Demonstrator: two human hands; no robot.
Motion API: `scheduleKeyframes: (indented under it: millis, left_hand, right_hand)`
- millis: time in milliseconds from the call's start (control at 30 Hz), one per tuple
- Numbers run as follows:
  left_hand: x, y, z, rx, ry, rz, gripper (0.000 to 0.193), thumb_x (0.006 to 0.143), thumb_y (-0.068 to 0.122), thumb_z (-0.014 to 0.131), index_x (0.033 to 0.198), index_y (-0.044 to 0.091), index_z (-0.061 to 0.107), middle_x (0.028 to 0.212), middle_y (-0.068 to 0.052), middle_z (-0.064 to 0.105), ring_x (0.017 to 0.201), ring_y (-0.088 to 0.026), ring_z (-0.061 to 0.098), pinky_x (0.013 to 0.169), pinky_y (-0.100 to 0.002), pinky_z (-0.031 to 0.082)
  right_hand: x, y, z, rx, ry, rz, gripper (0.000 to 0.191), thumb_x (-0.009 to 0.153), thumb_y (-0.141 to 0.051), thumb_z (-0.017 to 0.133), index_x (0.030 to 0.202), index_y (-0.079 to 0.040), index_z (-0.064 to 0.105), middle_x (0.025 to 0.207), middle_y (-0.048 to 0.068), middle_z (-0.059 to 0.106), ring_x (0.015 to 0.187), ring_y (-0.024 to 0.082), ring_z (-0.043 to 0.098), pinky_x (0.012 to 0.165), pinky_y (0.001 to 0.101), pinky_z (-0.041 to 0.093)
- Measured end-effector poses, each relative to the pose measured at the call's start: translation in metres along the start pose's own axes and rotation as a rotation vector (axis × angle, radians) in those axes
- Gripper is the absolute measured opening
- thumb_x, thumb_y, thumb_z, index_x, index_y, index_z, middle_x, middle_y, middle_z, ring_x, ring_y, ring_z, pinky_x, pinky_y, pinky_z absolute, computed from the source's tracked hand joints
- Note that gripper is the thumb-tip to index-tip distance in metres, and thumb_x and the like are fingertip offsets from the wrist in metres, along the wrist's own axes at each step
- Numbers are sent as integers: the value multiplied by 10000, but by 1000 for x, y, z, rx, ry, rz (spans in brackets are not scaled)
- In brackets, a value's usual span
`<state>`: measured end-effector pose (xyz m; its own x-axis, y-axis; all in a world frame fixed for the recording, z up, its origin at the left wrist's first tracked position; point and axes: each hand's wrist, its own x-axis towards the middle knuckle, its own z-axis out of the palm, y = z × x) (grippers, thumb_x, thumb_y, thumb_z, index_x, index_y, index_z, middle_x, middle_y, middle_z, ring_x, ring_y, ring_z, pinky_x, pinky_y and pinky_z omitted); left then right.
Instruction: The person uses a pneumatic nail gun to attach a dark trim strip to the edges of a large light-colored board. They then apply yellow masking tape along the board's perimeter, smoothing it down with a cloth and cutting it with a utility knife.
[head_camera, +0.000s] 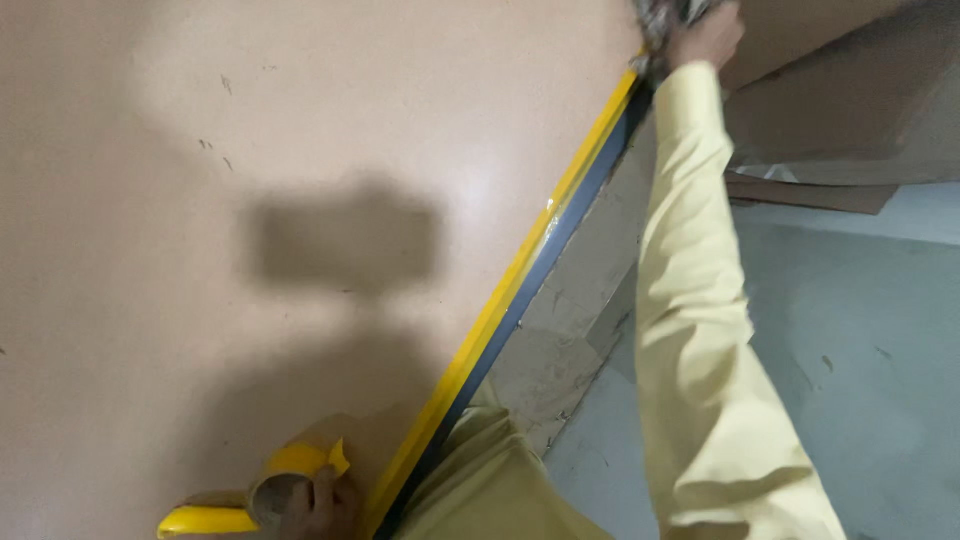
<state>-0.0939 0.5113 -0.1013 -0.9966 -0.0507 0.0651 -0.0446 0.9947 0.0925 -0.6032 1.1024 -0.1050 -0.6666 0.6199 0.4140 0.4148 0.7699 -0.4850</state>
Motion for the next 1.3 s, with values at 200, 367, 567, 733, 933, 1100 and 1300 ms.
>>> scheduleKeyframes:
  millis: [200, 367, 567, 733, 933, 1100, 1300]
  left_hand:
    - [8, 3, -24, -54, 107, 105, 120, 913, 169, 683, 1023, 138, 721, 872, -84, 625, 719, -280, 627, 648, -406, 528]
    - [-4, -35, -37, -54, 133, 246, 142, 891, 200, 731, 1030, 172, 731, 844, -30, 631, 725, -244, 639, 633, -390, 513]
    - [-22, -113, -58, -110, 115, 367, 123, 928, 195, 736, 1049, 170, 732, 834, -5, 635, 777, -188, 654, 688, -344, 511]
    - [-33, -147, -57, -211, 136, 391, 129, 948, 183, 723, 1071, 147, 704, 855, -31, 608, 798, -222, 643, 701, -370, 511]
    - [-56, -148, -52, -330, 213, 396, 112, 930, 169, 731, 1034, 143, 699, 841, -47, 581, 772, -243, 617, 653, -404, 462]
    - [-69, -155, -48, -362, 244, 451, 150, 910, 127, 706, 1060, 131, 696, 884, -40, 591, 817, -239, 632, 678, -403, 472]
    - [-79, -165, -40, -397, 195, 475, 199, 917, 83, 668, 1102, 137, 712, 911, -42, 610, 828, -248, 641, 681, -413, 494]
  right_hand:
    - [-235, -22, -70, 119, -258, -24, 278, 806, -196, 865, 864, 30, 713, 787, 265, 689, 743, 460, 690, 712, 526, 533]
    - [-362, -60, -131, 132, -239, 73, 349, 755, -313, 883, 878, -9, 763, 806, 231, 736, 754, 438, 718, 727, 508, 559]
    - [-509, -102, -194, 73, -381, 160, 426, 758, -385, 898, 841, 12, 764, 800, 227, 736, 779, 426, 720, 746, 509, 564]
    - [-624, -129, -245, 201, -364, 41, 378, 718, -305, 867, 958, -22, 796, 833, 233, 736, 793, 415, 729, 730, 479, 582]
    - [-694, -145, -286, 277, -395, 36, 400, 684, -301, 889, 954, -21, 791, 846, 209, 756, 776, 380, 748, 742, 450, 593]
    - [-769, -157, -321, 288, -552, 78, 423, 695, -329, 927, 879, 17, 768, 793, 234, 735, 737, 390, 731, 708, 457, 572]
    - [-845, -157, -343, 387, -569, -17, 387, 746, -304, 887, 944, 6, 768, 831, 230, 745, 761, 358, 747, 730, 439, 594]
